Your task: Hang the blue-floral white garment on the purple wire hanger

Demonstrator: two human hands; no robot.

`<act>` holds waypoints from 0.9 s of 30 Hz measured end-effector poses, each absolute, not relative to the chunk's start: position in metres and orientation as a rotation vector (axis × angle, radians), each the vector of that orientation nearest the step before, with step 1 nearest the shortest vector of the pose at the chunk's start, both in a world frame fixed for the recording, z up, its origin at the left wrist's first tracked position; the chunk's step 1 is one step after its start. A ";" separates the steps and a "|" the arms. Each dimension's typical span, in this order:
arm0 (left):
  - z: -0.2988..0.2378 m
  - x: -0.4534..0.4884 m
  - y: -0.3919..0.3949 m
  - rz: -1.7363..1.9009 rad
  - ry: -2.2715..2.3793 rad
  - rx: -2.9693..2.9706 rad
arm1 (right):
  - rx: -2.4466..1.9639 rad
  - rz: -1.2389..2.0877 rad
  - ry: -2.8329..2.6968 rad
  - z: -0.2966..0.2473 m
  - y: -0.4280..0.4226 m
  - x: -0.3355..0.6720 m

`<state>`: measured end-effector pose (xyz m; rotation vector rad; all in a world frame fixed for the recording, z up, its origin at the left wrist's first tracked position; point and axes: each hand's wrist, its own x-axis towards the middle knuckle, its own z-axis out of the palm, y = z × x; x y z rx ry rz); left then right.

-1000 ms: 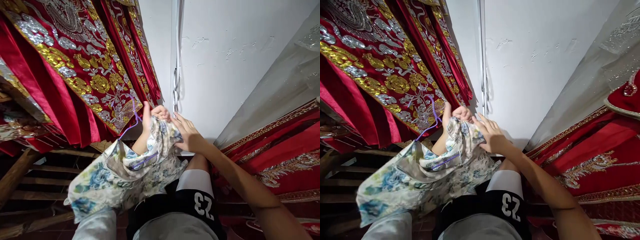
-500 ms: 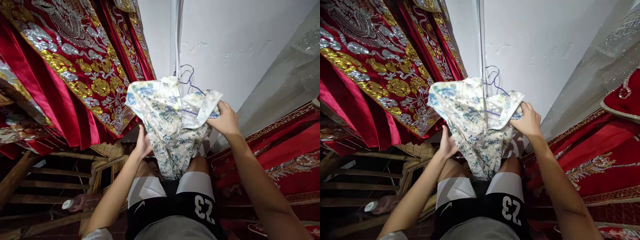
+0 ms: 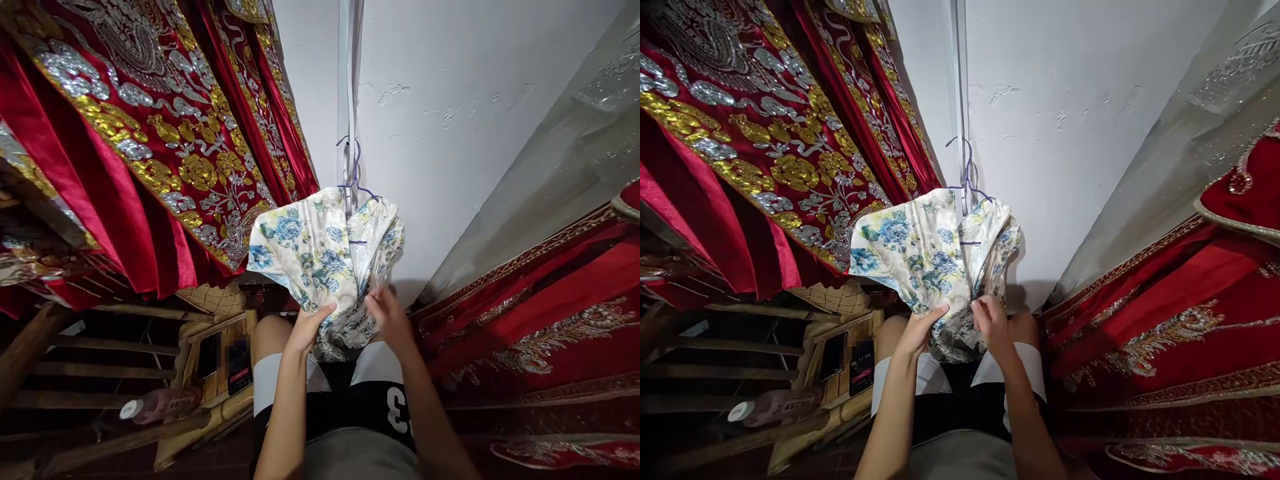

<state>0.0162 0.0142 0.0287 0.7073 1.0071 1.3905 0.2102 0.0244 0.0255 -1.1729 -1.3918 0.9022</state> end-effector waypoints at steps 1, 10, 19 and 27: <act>0.029 0.019 0.013 1.387 1.003 0.717 | -1.140 1.063 -1.374 0.014 0.019 0.197; 0.030 0.016 0.003 1.413 0.984 0.573 | -0.995 1.344 -1.332 0.016 0.010 0.176; 0.026 0.021 0.006 1.351 0.919 0.492 | -0.877 1.258 -1.191 0.015 -0.001 0.166; -0.015 0.057 0.000 2.266 1.546 1.116 | -1.061 1.255 -1.144 0.034 -0.003 0.179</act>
